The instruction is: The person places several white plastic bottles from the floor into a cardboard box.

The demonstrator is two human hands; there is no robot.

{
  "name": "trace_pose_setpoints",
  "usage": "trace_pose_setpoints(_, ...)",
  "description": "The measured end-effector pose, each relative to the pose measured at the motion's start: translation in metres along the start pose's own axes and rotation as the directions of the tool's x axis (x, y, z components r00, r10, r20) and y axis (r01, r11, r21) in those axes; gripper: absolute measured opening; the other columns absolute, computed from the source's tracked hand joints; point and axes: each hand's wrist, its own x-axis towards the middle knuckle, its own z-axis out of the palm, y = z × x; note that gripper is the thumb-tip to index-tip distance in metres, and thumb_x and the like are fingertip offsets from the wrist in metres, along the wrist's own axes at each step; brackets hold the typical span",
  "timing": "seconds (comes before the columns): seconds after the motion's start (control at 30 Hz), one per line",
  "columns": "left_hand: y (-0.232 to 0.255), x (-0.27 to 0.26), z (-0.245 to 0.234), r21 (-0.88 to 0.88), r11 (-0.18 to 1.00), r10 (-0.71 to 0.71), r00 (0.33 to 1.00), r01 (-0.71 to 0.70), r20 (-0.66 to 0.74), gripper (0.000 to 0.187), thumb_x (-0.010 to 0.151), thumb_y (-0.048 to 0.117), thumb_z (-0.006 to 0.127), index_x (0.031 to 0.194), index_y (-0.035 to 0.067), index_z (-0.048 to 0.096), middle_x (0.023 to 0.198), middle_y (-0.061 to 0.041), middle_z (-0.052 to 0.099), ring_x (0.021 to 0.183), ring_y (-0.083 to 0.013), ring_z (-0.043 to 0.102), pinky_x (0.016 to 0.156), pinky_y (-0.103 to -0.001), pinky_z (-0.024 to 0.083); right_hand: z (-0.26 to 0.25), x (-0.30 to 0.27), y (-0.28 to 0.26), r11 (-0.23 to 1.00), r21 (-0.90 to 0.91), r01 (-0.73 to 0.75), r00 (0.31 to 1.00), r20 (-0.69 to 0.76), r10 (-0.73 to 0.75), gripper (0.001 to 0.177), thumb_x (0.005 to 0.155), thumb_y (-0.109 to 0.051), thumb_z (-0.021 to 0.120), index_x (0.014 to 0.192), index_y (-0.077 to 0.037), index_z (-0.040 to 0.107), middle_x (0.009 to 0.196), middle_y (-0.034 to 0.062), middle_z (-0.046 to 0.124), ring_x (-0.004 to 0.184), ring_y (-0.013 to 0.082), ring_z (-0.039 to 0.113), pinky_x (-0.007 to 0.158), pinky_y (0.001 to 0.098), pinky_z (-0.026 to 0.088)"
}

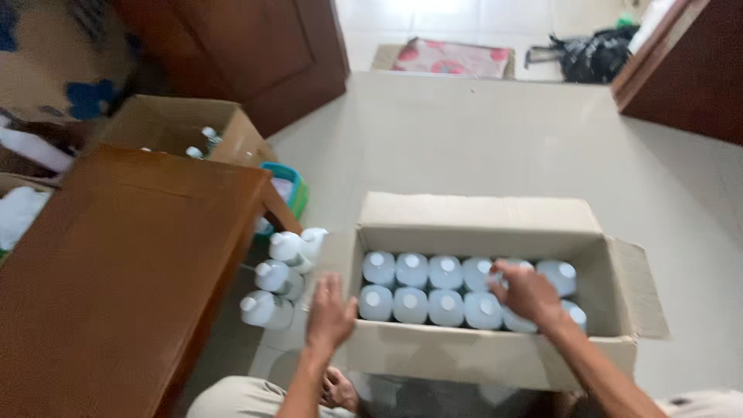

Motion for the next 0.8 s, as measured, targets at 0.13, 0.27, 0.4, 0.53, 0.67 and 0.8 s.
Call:
trace_pose_setpoints(0.13,0.015,-0.001,0.006,-0.134,0.980,-0.141,0.988,0.149,0.065,0.082,0.093,0.038,0.065,0.158,0.000,0.034,0.162,-0.029,0.033,0.152,-0.0423,0.029,0.126,-0.047,0.021,0.002,-0.018,-0.064,0.980,0.162,0.118,0.992,0.017,-0.122,0.023,0.089,-0.045,0.072,0.105,-0.028,0.073,0.092,-0.0026,0.082,0.083,0.0146,0.081,0.069,0.0372,0.060)
trace_pose_setpoints(0.27,0.014,0.010,0.029,-0.340,0.870,-0.304,0.931,0.359,0.204,0.086,0.085,0.036,0.068,0.159,0.008,0.033,0.161,-0.019,0.039,0.147,-0.0363,0.040,0.120,-0.045,0.034,0.016,-0.011,-0.107,0.928,0.315,0.197,0.980,-0.039,-0.195,0.016,0.089,-0.041,0.072,0.097,-0.026,0.072,0.077,-0.0050,0.081,0.070,0.0116,0.079,0.067,0.0302,0.057)
trace_pose_setpoints(0.4,0.021,0.023,0.027,-0.416,0.763,-0.424,0.869,0.495,0.256,0.064,0.083,0.031,0.056,0.145,0.014,0.051,0.134,-0.020,0.066,0.121,-0.0431,0.062,0.103,-0.049,0.047,0.020,0.002,-0.153,0.852,0.401,0.335,0.942,-0.141,-0.304,0.012,0.089,-0.035,0.073,0.091,-0.023,0.072,0.069,-0.0056,0.080,0.063,0.0104,0.075,0.066,0.0295,0.055)
trace_pose_setpoints(0.53,0.032,0.025,0.028,-0.356,0.726,-0.518,0.808,0.589,0.280,0.044,0.094,0.037,0.055,0.132,0.015,0.056,0.121,-0.023,0.070,0.110,-0.0487,0.064,0.093,-0.058,0.047,0.028,0.030,-0.191,0.780,0.458,0.426,0.904,-0.183,-0.386,0.029,0.088,-0.032,0.077,0.115,-0.024,0.070,0.081,-0.0024,0.078,0.067,0.0088,0.075,0.066,0.0279,0.059)
trace_pose_setpoints(0.67,0.049,0.023,-0.018,-0.399,0.697,-0.496,0.802,0.596,0.332,0.044,0.096,0.032,0.053,0.137,0.018,0.054,0.122,-0.020,0.070,0.107,-0.0487,0.065,0.093,-0.056,0.048,0.030,0.055,-0.239,0.676,0.303,0.672,0.740,-0.317,-0.593,0.031,0.091,-0.023,0.075,0.119,-0.014,0.066,0.092,0.0031,0.075,0.078,0.0181,0.071,0.073,0.0338,0.055)
trace_pose_setpoints(0.8,0.058,0.024,-0.038,-0.452,0.675,-0.483,0.813,0.583,0.326,0.059,0.091,0.013,0.047,0.149,0.008,0.052,0.110,-0.029,0.072,0.093,-0.0457,0.071,0.081,-0.056,0.055,0.035,0.079,-0.290,0.671,0.168,0.723,0.682,-0.327,-0.654,0.021,0.091,-0.023,0.074,0.110,-0.014,0.070,0.096,0.0032,0.076,0.087,0.0215,0.071,0.073,0.0380,0.056)
